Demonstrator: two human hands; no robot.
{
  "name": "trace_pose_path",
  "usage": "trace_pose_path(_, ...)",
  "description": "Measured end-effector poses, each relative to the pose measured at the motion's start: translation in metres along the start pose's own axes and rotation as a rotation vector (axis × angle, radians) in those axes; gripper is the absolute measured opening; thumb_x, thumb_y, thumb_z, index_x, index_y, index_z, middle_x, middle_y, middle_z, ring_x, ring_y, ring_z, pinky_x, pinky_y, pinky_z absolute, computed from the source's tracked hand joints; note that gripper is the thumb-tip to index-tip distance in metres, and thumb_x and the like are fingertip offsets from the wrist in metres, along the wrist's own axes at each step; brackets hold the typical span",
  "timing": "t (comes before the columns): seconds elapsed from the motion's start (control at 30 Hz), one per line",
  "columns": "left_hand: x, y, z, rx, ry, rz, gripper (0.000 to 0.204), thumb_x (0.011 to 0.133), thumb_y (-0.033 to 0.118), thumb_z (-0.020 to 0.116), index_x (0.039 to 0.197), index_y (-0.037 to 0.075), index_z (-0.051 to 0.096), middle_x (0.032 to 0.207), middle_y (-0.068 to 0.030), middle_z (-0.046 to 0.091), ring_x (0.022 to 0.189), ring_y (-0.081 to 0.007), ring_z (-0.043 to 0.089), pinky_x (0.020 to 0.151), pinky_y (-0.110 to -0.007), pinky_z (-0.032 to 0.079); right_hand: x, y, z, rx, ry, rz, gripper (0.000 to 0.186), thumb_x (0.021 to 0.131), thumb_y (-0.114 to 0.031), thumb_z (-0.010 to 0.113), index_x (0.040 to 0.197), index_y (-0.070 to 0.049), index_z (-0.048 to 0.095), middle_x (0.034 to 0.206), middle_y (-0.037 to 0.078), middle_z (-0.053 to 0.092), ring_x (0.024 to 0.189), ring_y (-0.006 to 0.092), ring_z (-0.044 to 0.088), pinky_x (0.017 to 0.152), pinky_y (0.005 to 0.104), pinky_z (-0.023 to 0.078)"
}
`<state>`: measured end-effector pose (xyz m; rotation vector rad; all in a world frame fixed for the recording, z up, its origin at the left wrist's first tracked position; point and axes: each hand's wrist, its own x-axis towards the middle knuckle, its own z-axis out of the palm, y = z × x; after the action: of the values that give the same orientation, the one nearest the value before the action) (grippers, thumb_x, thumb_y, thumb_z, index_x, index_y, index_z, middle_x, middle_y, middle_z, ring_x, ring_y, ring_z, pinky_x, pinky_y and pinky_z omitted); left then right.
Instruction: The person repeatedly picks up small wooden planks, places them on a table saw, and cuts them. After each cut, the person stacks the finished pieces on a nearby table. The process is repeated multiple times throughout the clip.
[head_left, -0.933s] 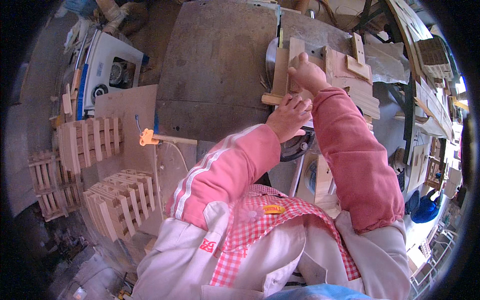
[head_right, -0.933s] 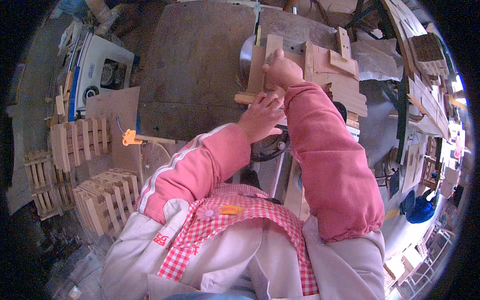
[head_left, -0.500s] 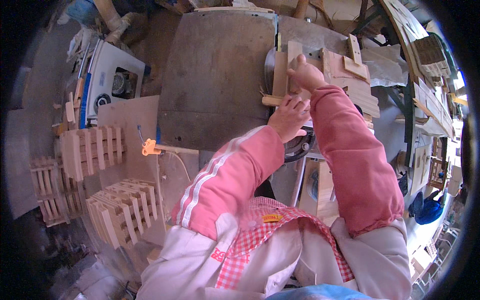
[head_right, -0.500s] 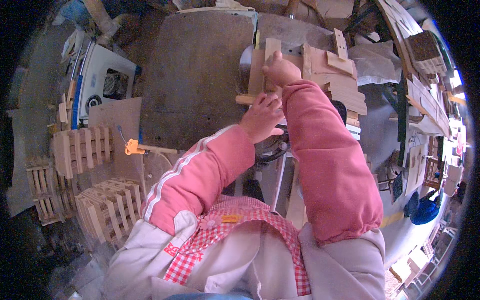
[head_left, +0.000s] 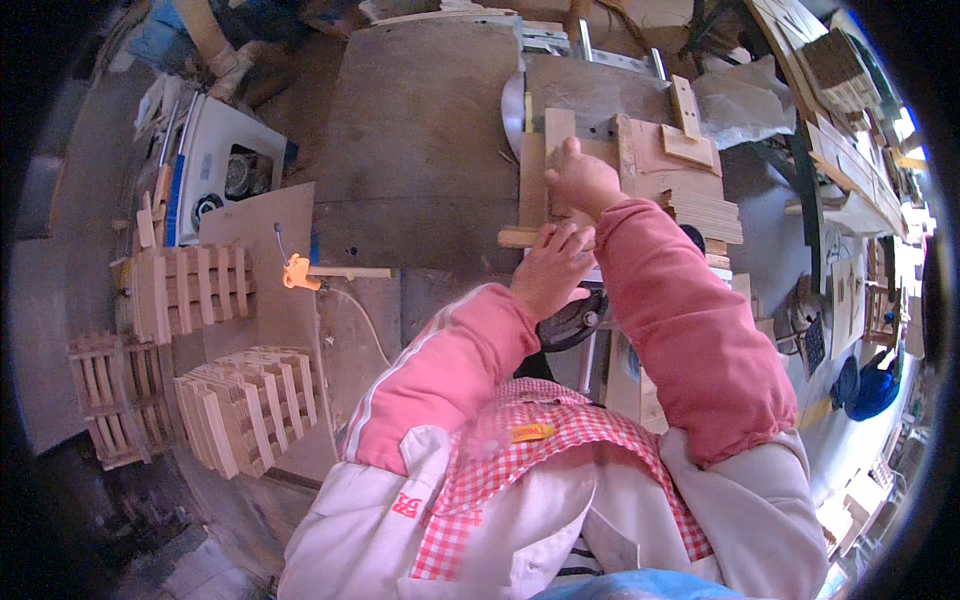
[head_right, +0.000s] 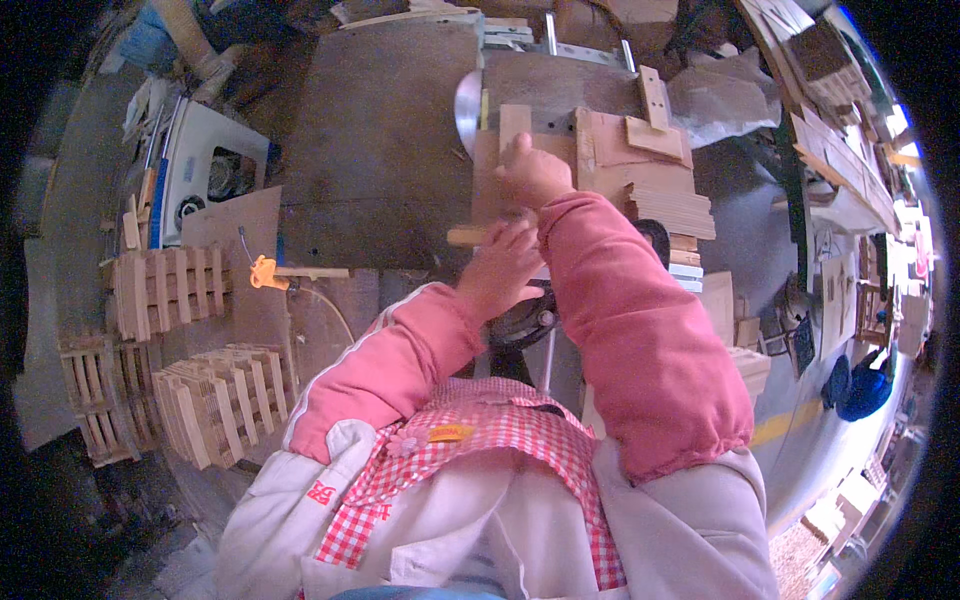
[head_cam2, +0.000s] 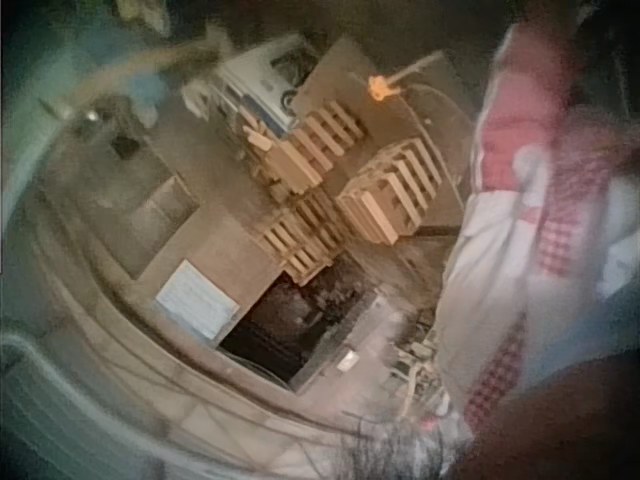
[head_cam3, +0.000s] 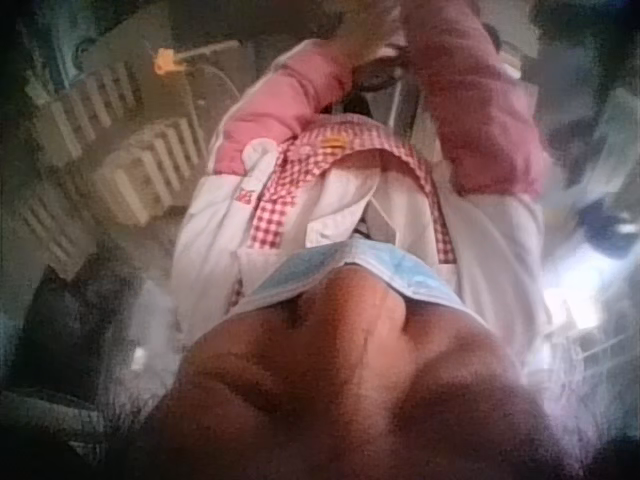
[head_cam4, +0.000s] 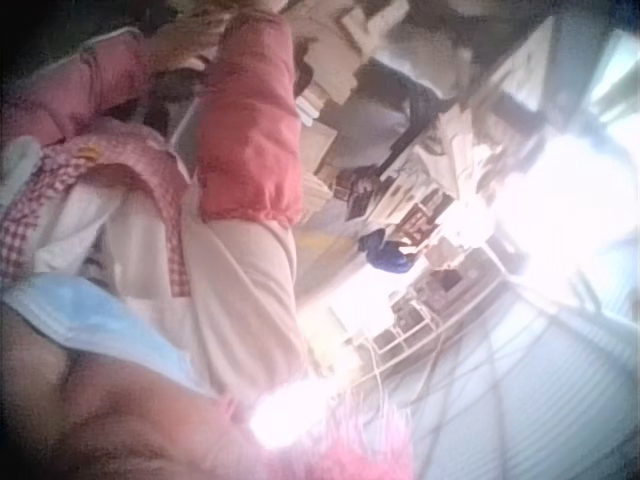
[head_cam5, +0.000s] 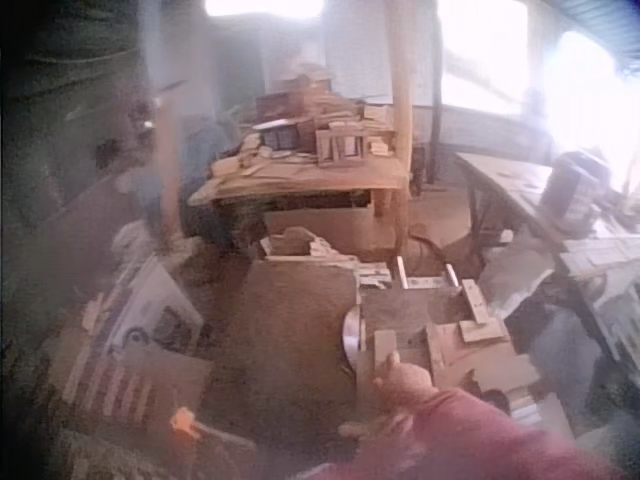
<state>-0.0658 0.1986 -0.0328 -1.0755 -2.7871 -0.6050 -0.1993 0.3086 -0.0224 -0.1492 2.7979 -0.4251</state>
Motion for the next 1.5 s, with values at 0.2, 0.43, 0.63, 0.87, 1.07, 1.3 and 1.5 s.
trace_pose_path(0.2, -0.048, 0.034, 0.008, -0.12, -0.042, -0.026, 0.065, 0.066, 0.037, 0.08, 0.12, 0.01, 0.056, 0.138, -0.013, 0.043, 0.133, -0.0335, 0.034, 0.109, -0.049, 0.027, -0.057, -0.006, 0.01, 0.054, -0.071, 0.012, 0.055, 0.084, -0.041, 0.057, 0.118, -0.001, 0.042, 0.096, 0.026, 0.067, 0.092, 0.0409, 0.066, 0.081, 0.0489, 0.051)
trace_pose_path(0.43, -0.088, 0.06, 0.007, -0.178, -0.019, 0.017, 0.079, 0.067, 0.036, 0.079, 0.132, 0.008, 0.045, 0.135, -0.0127, 0.043, 0.129, -0.0318, 0.037, 0.109, -0.05, 0.027, -0.104, 0.055, -0.056, -0.057, -0.093, -0.048, 0.049, 0.083, -0.043, 0.06, 0.116, -0.008, 0.051, 0.104, 0.021, 0.067, 0.096, 0.0386, 0.065, 0.082, 0.0468, 0.051)
trace_pose_path(0.63, -0.105, 0.078, 0.008, -0.291, 0.011, -0.044, 0.057, 0.074, 0.027, 0.074, 0.123, 0.007, 0.054, 0.126, -0.0121, 0.052, 0.123, -0.031, 0.044, 0.105, -0.048, 0.032, -0.145, 0.158, -0.093, -0.273, -0.059, -0.035, 0.044, 0.084, -0.044, 0.058, 0.112, -0.01, 0.055, 0.1, 0.022, 0.066, 0.095, 0.04, 0.064, 0.079, 0.0474, 0.051)
trace_pose_path(0.87, -0.071, -0.001, 0.005, -0.509, 0.333, -0.699, 0.035, 0.088, 0.023, 0.057, 0.114, 0.001, 0.06, 0.107, -0.0207, 0.064, 0.106, -0.0372, 0.059, 0.091, -0.042, 0.046, -0.174, 0.182, -0.079, -0.395, -0.044, -0.087, 0.041, 0.083, -0.039, 0.061, 0.112, -0.011, 0.059, 0.112, 0.018, 0.063, 0.106, 0.0371, 0.059, 0.089, 0.0479, 0.047)
trace_pose_path(1.07, -0.046, -0.06, 0.025, -0.576, 0.141, -1.0, 0.033, 0.09, 0.028, 0.053, 0.101, -0.001, 0.065, 0.085, -0.0091, 0.068, 0.076, -0.0176, 0.063, 0.07, -0.032, 0.049, -0.12, 0.116, -0.027, -0.139, 0.135, -0.374, 0.034, 0.083, -0.028, 0.062, 0.11, -0.008, 0.06, 0.114, 0.018, 0.06, 0.11, 0.0357, 0.057, 0.094, 0.0453, 0.045)
trace_pose_path(1.3, -0.042, -0.061, 0.023, -0.689, 0.104, -1.07, 0.027, 0.082, 0.025, 0.061, 0.091, 0.0, 0.068, 0.08, -0.0058, 0.068, 0.071, -0.0143, 0.062, 0.066, -0.03, 0.049, -0.083, 0.051, 0.043, -0.16, 0.111, -0.404, 0.028, 0.085, -0.019, 0.059, 0.111, -0.01, 0.062, 0.11, 0.016, 0.06, 0.108, 0.0356, 0.056, 0.093, 0.0442, 0.047)
trace_pose_path(1.5, -0.037, -0.048, 0.013, -0.538, 0.143, -1.03, 0.025, 0.077, 0.022, 0.066, 0.09, 0.001, 0.07, 0.087, -0.015, 0.071, 0.081, -0.027, 0.068, 0.074, -0.037, 0.052, -0.064, 0.049, 0.041, 0.017, 0.056, -0.345, 0.024, 0.085, -0.016, 0.059, 0.108, -0.01, 0.061, 0.105, 0.016, 0.062, 0.102, 0.0377, 0.057, 0.088, 0.044, 0.047)
